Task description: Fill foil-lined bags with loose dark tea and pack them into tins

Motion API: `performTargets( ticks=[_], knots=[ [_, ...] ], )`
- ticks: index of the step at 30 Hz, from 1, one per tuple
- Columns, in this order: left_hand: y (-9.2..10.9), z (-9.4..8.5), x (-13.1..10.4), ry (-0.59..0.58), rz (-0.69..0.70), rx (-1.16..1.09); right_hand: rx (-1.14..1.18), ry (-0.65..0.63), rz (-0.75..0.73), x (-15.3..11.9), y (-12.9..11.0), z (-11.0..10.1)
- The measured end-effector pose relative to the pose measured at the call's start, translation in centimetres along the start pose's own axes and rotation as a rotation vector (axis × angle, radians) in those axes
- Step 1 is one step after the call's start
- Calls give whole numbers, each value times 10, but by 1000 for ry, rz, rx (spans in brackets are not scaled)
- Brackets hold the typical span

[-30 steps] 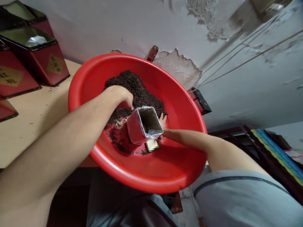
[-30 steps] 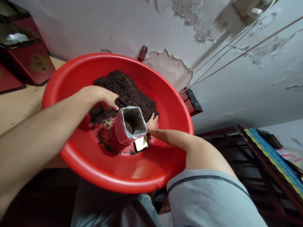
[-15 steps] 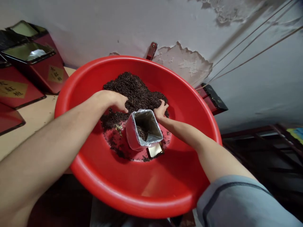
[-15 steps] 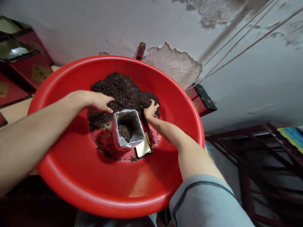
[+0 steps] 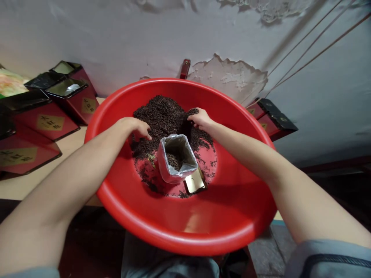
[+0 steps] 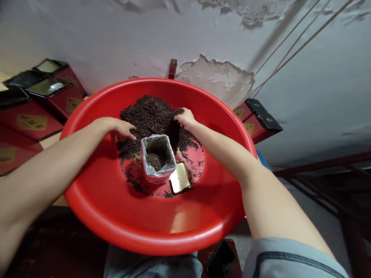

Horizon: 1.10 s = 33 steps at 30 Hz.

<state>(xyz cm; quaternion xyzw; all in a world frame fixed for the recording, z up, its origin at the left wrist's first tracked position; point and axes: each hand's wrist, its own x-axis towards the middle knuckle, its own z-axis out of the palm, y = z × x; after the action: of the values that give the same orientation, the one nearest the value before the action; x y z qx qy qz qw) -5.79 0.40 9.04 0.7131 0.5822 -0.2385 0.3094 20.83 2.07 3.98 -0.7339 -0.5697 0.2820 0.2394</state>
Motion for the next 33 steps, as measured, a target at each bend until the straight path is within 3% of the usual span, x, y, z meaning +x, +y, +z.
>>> performTargets(
  ticks=[4, 6, 9, 14, 20, 24, 27, 30, 33],
  knots=[
    [-3, 0, 5, -8, -43, 22, 401, 4, 73, -22, -35, -4],
    [-5, 0, 9, -11, -36, 26, 609, -47, 86, -39, -49, -10],
    [-7, -1, 10, -32, -4, 7, 744, -166, 38, -71, -61, -23],
    [-1, -2, 6, -61, 16, 25, 819, -311, -111, -131, -60, -19],
    [0, -1, 8, -82, 23, 23, 817, -140, -287, -159, -40, 19],
    [-2, -1, 9, -80, 49, 18, 722, -39, -382, -160, -32, 23],
    [-2, -2, 8, -73, 69, 16, 530, -78, -439, -163, -33, 12],
    [-1, -2, 7, -59, 60, 12, 114, -229, -529, -165, -44, 0],
    [-1, -1, 8, -35, 48, 17, -467, -506, -637, -160, -58, 3]
  ],
)
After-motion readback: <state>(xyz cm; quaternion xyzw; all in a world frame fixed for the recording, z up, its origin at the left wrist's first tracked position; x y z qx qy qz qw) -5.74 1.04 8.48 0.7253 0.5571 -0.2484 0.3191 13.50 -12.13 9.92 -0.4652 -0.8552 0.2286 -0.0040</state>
